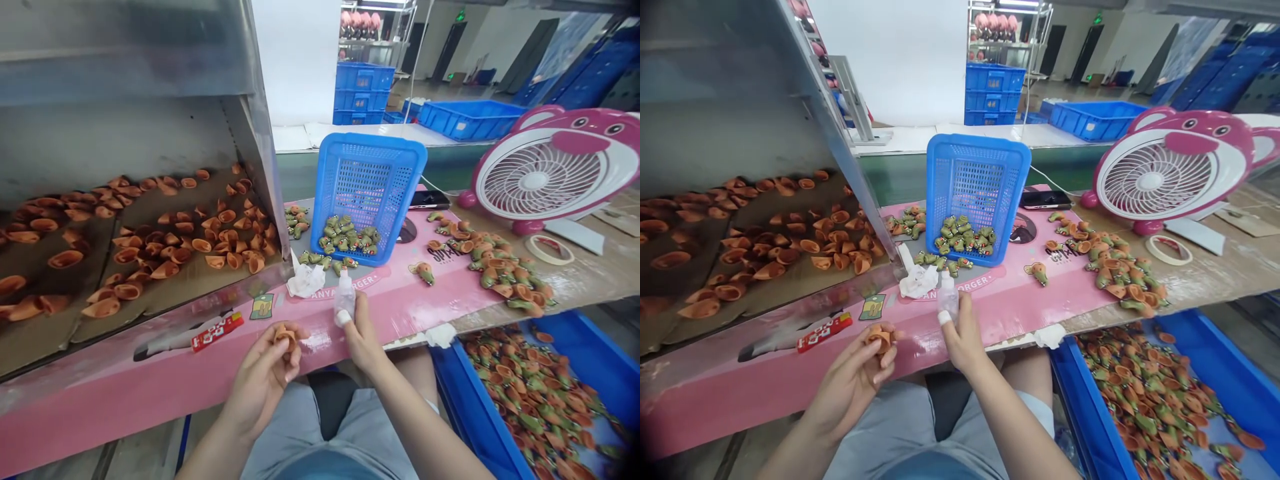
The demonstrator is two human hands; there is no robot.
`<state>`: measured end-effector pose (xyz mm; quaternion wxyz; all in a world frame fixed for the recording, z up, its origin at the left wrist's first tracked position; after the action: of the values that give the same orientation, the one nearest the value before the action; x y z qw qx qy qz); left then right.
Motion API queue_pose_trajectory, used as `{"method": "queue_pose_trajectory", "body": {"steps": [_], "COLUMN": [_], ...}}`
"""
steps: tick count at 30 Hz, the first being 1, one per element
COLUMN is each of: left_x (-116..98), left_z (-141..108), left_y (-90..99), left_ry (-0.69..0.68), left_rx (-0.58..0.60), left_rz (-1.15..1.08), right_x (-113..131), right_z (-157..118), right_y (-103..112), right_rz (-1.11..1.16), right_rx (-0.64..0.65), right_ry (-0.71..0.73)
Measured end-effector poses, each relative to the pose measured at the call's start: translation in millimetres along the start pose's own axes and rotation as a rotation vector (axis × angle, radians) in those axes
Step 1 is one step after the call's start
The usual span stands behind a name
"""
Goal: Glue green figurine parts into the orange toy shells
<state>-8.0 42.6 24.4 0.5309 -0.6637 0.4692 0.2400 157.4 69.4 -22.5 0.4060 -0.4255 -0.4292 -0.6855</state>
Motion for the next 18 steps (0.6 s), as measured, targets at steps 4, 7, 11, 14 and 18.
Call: {"method": "queue_pose_trajectory", "body": {"steps": [4, 7, 11, 14, 18], "left_x": [5, 9, 19, 27, 36], "left_z": [-7, -14, -17, -17, -22], "left_y": [-1.2, -6.9, -12.7, -11.7, -10.7], "left_ry": [0.010, 0.032, 0.055, 0.019, 0.020], "left_rx": [0.011, 0.011, 0.070, 0.070, 0.032], "left_rz": [0.076, 0.175, 0.261, 0.350, 0.341], "right_x": [11, 22, 36, 40, 49], "right_z": [-16, -27, -42, -56, -74], "right_y": [23, 41, 65, 77, 84], "right_rz": [0.182, 0.221, 0.103, 0.200, 0.240], "right_rx": [-0.057, -0.062, -0.147, -0.208, -0.281], "right_ry": [0.005, -0.019, 0.060, 0.072, 0.050]}}
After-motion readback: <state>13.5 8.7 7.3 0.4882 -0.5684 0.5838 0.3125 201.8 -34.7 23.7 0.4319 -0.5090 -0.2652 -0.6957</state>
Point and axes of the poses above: each hand's wrist, its own z-axis towards the middle knuckle, its own y-axis out of the back of the hand, x = y × z, the point moved 3 cm from there along z, towards the middle knuckle, and after that the axes turned 4 degrees about -x, right-handed, at the moved point
